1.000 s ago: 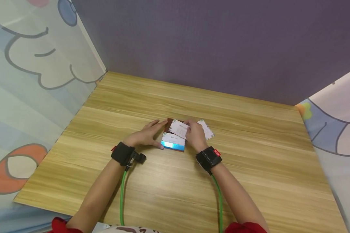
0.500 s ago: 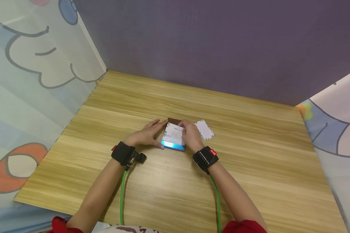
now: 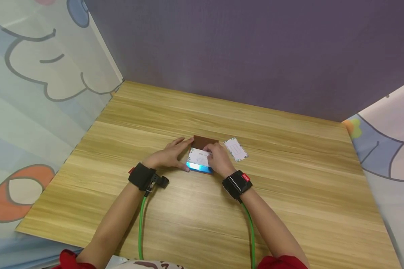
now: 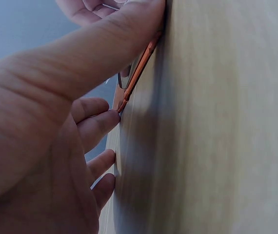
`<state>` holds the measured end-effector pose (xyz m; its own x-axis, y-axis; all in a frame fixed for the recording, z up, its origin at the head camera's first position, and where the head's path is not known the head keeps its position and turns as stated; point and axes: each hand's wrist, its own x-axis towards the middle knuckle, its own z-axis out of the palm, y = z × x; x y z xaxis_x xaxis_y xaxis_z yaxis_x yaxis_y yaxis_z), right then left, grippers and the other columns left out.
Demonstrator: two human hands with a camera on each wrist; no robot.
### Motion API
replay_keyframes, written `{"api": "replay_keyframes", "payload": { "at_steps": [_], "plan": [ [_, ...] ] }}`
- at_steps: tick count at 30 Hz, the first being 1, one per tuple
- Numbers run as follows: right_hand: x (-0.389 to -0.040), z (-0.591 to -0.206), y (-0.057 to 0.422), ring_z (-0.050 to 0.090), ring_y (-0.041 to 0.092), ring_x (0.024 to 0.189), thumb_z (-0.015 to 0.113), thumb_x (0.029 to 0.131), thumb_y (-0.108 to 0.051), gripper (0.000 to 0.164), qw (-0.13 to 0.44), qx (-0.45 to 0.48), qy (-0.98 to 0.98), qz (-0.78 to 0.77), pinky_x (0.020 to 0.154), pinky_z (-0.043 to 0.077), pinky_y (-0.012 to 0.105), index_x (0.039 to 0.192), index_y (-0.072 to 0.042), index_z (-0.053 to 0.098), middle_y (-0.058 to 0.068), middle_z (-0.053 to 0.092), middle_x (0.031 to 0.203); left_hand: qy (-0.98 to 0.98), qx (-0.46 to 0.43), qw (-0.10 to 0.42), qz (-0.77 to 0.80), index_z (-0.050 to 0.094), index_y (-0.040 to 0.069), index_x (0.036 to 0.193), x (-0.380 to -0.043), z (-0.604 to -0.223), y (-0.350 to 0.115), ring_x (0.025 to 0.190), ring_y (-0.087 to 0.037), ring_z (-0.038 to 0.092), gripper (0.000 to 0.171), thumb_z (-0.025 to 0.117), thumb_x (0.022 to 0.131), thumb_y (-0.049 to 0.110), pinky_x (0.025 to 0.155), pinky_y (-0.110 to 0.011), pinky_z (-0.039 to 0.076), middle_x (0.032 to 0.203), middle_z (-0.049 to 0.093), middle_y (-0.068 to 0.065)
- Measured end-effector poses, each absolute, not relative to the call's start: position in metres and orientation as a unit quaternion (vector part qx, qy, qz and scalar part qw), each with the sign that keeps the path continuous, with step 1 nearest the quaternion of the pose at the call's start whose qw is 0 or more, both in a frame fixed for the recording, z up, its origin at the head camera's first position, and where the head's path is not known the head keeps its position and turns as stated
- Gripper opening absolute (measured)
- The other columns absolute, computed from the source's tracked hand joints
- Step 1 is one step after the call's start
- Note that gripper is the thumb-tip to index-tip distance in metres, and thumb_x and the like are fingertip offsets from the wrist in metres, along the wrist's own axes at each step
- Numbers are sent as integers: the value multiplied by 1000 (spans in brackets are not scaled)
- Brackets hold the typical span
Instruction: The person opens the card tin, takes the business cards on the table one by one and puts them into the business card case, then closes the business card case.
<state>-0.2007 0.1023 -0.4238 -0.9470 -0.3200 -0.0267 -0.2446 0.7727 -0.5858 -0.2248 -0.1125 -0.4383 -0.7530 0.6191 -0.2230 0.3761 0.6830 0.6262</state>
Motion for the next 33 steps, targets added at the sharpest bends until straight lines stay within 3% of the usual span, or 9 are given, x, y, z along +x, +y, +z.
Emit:
{"api": "replay_keyframes", "payload": {
  "at_steps": [26, 33],
  "plan": [
    [-197, -427, 107, 54, 27, 93, 56, 85, 0, 18, 58, -192, 934, -294, 78, 44, 39, 98, 1, 69, 13, 60, 97, 893, 280, 217, 276, 6, 18, 149, -224, -437, -111, 142, -26, -5, 108, 76, 70, 44, 112, -54, 4, 154, 13, -4],
    [-197, -426, 109, 54, 24, 85, 55, 87, -2, 19, 65, -197, 928, -308, 71, 45, 34, 102, 0, 66, 13, 60, 97, 894, 276, 218, 279, 6, 18, 149, -224, -436, -111, 142, -26, -5, 108, 76, 70, 43, 112, -53, 4, 155, 12, -3]
  ]
}}
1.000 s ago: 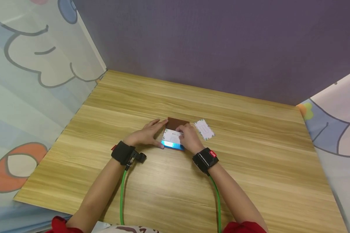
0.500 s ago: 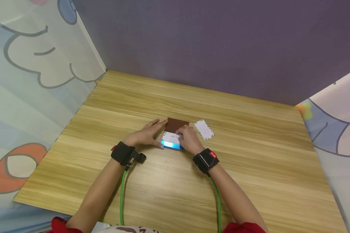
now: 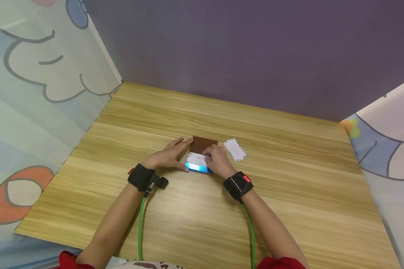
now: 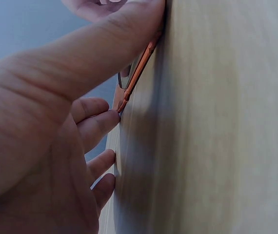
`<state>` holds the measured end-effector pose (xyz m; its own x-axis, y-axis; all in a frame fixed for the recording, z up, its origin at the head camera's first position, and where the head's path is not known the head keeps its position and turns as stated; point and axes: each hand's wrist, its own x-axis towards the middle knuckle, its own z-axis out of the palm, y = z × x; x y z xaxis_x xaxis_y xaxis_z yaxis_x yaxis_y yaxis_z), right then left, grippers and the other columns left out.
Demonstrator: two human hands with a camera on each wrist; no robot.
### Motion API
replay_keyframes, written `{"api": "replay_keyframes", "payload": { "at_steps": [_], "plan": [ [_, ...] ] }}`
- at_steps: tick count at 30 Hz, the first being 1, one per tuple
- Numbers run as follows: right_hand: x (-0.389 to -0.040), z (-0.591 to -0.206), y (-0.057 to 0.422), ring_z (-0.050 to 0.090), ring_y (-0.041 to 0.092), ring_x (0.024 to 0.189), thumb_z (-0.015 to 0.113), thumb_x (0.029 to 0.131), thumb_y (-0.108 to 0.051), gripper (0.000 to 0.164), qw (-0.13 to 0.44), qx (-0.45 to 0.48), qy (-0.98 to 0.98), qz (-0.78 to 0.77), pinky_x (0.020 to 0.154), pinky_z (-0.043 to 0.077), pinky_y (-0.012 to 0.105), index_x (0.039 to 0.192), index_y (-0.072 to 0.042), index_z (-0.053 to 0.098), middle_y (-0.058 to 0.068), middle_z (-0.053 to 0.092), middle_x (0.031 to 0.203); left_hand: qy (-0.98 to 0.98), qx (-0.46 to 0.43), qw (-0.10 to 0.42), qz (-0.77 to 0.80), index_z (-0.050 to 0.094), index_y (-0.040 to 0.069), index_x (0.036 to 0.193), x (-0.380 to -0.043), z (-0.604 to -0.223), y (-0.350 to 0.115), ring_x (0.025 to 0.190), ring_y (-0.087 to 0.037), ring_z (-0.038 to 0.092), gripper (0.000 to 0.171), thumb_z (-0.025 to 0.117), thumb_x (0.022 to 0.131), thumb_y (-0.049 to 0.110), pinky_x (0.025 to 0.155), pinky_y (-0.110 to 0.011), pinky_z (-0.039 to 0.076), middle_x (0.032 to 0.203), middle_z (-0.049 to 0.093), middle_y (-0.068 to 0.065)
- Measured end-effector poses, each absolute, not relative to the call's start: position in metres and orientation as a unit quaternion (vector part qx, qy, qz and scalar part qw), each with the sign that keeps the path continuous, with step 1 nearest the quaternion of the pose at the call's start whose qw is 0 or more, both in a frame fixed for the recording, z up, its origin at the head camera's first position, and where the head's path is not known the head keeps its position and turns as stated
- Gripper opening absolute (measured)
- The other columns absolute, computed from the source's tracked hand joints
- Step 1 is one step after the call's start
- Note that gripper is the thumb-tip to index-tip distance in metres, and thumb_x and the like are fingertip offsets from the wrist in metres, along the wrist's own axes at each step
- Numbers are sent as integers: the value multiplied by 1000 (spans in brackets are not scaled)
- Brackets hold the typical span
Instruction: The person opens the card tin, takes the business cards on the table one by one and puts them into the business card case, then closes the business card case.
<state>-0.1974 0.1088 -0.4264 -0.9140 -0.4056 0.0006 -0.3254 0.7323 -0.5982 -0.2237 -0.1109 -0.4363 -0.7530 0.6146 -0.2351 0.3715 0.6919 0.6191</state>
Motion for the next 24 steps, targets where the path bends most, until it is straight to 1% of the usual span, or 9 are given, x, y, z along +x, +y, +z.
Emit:
{"api": "replay_keyframes", "payload": {
  "at_steps": [3, 5, 7, 12, 17, 20, 24],
  "plan": [
    [-197, -425, 111, 54, 22, 85, 54, 88, -3, 20, 67, -195, 925, -319, 71, 47, 33, 105, 1, 63, 14, 59, 99, 893, 276, 218, 280, 7, 19, 149, -223, -436, -111, 142, -26, -5, 107, 76, 70, 42, 113, -53, 4, 155, 12, -3],
    [-198, -425, 113, 55, 24, 85, 55, 88, -4, 22, 61, -192, 926, -320, 72, 47, 35, 107, 2, 62, 16, 59, 101, 893, 276, 218, 281, 7, 19, 149, -223, -436, -111, 142, -26, -5, 107, 76, 70, 42, 113, -53, 5, 155, 12, -4],
    [-199, -425, 116, 55, 26, 90, 56, 87, -4, 23, 49, -184, 930, -316, 77, 46, 38, 108, 2, 61, 18, 59, 104, 893, 276, 218, 280, 7, 18, 149, -223, -436, -111, 142, -26, -5, 107, 76, 70, 42, 113, -53, 5, 154, 12, -4],
    [-202, -425, 129, 51, 34, 102, 57, 87, -6, 28, 27, -151, 939, -306, 87, 42, 45, 113, 5, 57, 22, 56, 111, 895, 280, 214, 275, 7, 17, 149, -223, -436, -111, 142, -27, -4, 108, 76, 70, 43, 113, -53, 5, 154, 13, -4],
    [-203, -423, 144, 48, 37, 107, 56, 86, -6, 35, 28, -106, 946, -305, 88, 43, 47, 120, 5, 52, 24, 51, 114, 895, 284, 211, 271, 7, 16, 149, -224, -437, -111, 142, -27, -4, 108, 76, 70, 43, 113, -53, 4, 154, 12, -4],
    [-204, -422, 152, 48, 38, 106, 56, 86, -5, 37, 26, -82, 949, -305, 88, 43, 49, 120, 7, 50, 26, 49, 116, 895, 285, 211, 270, 6, 17, 149, -224, -438, -111, 142, -26, -4, 108, 76, 70, 44, 113, -52, 4, 154, 12, -4],
    [-205, -422, 163, 47, 41, 108, 56, 85, -4, 39, 24, -67, 951, -300, 91, 41, 50, 120, 10, 49, 29, 47, 117, 896, 286, 210, 269, 6, 17, 149, -224, -439, -111, 142, -26, -5, 108, 75, 70, 44, 113, -52, 4, 154, 12, -3]
  ]
}}
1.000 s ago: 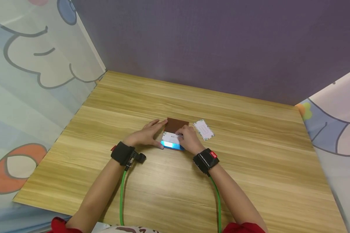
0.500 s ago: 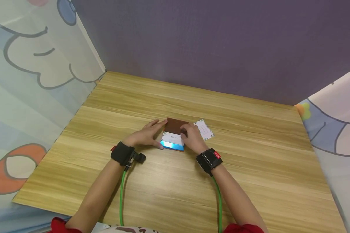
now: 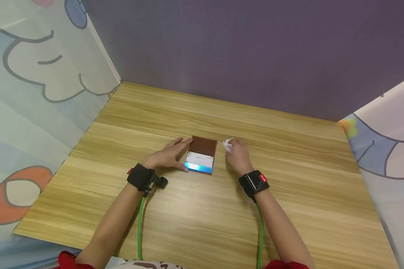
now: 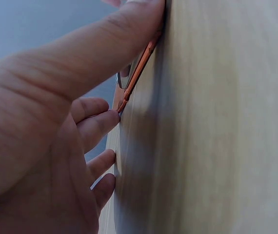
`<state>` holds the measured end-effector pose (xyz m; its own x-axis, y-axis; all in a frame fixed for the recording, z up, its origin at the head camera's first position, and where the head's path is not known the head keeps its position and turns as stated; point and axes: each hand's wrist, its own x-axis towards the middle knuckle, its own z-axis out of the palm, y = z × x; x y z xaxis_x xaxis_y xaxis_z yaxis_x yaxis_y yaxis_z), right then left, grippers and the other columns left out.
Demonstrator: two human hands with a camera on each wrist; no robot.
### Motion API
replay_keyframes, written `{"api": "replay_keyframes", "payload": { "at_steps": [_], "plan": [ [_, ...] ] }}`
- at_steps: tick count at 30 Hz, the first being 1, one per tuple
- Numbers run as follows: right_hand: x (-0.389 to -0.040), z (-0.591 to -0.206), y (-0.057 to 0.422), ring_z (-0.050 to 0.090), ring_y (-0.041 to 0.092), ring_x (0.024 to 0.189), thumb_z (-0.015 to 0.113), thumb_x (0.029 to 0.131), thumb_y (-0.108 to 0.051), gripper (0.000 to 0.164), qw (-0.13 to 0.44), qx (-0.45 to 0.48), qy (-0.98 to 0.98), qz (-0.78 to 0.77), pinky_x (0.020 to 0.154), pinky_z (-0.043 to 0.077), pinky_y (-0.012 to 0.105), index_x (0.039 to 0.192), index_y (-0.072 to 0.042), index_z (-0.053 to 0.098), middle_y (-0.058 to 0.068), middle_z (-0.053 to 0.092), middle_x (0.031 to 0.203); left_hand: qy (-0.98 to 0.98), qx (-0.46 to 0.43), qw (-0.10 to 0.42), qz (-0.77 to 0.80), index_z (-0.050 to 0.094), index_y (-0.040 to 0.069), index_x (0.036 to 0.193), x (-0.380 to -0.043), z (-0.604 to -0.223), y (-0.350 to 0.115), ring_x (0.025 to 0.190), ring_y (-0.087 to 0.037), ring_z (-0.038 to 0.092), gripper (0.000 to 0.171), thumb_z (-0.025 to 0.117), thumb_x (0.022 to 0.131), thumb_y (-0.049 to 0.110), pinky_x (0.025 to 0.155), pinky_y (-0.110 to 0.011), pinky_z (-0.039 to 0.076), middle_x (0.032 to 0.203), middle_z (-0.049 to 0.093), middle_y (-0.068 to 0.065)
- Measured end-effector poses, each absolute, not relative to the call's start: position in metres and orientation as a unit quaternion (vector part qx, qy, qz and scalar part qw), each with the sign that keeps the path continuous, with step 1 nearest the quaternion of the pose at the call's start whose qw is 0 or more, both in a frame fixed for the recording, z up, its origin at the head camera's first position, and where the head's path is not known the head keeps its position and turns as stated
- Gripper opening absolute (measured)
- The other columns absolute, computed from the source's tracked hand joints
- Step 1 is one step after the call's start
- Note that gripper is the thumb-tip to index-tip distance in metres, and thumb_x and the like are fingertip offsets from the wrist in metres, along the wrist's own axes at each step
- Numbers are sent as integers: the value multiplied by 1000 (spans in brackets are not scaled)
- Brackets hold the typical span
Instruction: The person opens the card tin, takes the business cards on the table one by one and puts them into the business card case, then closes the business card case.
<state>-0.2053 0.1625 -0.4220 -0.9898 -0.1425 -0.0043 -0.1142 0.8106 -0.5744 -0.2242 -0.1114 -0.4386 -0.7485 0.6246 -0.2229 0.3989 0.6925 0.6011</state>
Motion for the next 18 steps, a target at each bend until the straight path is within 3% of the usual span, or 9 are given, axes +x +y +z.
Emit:
{"api": "replay_keyframes", "payload": {
  "at_steps": [9, 18],
  "plan": [
    [-205, -426, 176, 45, 44, 110, 59, 82, -5, 41, 16, -40, 965, -258, 92, 40, 52, 118, 12, 49, 32, 47, 119, 894, 287, 209, 272, 6, 17, 149, -224, -439, -112, 142, -26, -5, 109, 76, 70, 44, 113, -53, 4, 154, 12, -3],
    [-204, -425, 181, 40, 48, 109, 65, 83, -17, 54, 44, -7, 972, -229, 86, 40, 55, 125, 10, 45, 34, 40, 124, 891, 283, 215, 283, 5, 18, 149, -224, -438, -112, 142, -25, -6, 109, 76, 69, 43, 112, -54, 3, 155, 10, -2]
  ]
}}
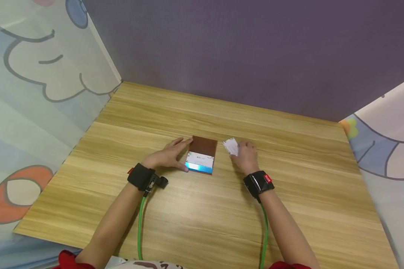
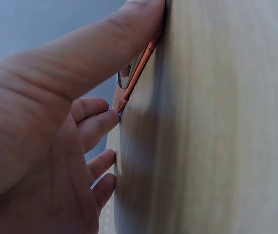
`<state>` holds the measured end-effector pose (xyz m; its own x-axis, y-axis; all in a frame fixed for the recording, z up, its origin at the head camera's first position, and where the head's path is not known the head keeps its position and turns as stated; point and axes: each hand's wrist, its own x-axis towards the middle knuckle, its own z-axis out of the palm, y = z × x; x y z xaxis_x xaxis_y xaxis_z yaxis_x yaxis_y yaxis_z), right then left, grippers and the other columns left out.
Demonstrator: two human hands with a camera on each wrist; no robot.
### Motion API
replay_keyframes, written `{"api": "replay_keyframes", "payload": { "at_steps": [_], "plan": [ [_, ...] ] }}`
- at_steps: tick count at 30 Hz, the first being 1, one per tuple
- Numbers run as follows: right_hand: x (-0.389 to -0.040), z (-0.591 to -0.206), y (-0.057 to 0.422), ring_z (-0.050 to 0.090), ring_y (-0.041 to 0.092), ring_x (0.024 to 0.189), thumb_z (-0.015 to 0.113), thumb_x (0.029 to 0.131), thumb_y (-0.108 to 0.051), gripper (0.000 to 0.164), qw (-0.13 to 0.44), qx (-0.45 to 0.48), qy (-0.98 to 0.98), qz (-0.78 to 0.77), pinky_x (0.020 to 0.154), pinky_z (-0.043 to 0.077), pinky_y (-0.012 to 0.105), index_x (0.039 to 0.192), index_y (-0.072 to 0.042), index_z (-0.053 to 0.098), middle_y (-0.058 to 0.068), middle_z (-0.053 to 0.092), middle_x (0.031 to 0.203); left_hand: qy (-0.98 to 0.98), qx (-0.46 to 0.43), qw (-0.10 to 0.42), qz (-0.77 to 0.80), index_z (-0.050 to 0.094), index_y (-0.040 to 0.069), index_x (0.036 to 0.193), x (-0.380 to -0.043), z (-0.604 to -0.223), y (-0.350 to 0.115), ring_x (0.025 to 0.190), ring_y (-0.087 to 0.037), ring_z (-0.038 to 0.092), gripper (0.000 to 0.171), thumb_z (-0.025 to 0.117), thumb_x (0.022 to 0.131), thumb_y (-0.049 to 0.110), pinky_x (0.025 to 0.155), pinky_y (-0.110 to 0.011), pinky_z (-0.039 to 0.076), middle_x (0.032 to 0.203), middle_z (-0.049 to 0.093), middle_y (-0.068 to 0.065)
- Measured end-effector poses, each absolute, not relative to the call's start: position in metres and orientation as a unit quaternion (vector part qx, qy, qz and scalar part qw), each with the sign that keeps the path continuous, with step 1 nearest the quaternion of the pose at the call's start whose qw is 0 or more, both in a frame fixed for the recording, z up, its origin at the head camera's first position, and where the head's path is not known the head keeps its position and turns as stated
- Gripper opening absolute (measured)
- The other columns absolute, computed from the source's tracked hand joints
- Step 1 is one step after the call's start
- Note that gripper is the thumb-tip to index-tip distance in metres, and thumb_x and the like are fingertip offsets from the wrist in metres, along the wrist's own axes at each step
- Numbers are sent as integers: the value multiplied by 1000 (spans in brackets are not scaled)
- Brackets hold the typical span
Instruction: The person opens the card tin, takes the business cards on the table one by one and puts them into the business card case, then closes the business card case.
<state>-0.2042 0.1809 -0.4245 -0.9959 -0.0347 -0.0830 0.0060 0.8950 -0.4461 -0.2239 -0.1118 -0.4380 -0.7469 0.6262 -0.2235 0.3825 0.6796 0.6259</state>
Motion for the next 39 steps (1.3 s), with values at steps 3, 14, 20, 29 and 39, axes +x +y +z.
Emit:
{"api": "replay_keyframes", "payload": {
  "at_steps": [3, 14, 20, 29, 39],
  "plan": [
    [-205, -425, 181, 40, 49, 108, 67, 82, -16, 55, 45, -7, 972, -230, 86, 40, 55, 125, 10, 45, 35, 40, 123, 890, 283, 216, 285, 5, 18, 149, -224, -438, -112, 142, -25, -6, 110, 77, 69, 42, 112, -54, 3, 155, 10, -1],
    [-210, -425, 184, 42, 44, 106, 71, 78, -16, 65, 52, 9, 970, -238, 88, 37, 54, 130, 8, 40, 32, 43, 121, 891, 283, 215, 282, 5, 18, 149, -225, -439, -111, 142, -25, -6, 110, 77, 69, 43, 113, -53, 3, 155, 10, -1],
    [-211, -424, 185, 41, 46, 105, 73, 76, -16, 71, 47, 1, 972, -231, 93, 29, 54, 132, 9, 37, 32, 45, 120, 893, 284, 213, 276, 6, 19, 149, -225, -439, -112, 142, -25, -6, 110, 77, 69, 44, 113, -52, 3, 155, 11, -1],
    [-212, -424, 181, 46, 45, 102, 62, 82, -4, 52, 22, 1, 966, -258, 88, 38, 51, 128, 10, 42, 33, 49, 118, 893, 283, 211, 279, 5, 19, 149, -226, -441, -112, 142, -25, -6, 110, 76, 69, 45, 113, -53, 3, 155, 11, -1],
    [-209, -422, 181, 53, 32, 78, 40, 86, 8, 34, -44, 0, 955, -293, 63, 43, 37, 117, 9, 53, 32, 58, 106, 893, 283, 213, 276, 6, 19, 149, -225, -440, -112, 142, -25, -6, 110, 76, 68, 46, 113, -52, 4, 155, 11, -2]
  ]
}}
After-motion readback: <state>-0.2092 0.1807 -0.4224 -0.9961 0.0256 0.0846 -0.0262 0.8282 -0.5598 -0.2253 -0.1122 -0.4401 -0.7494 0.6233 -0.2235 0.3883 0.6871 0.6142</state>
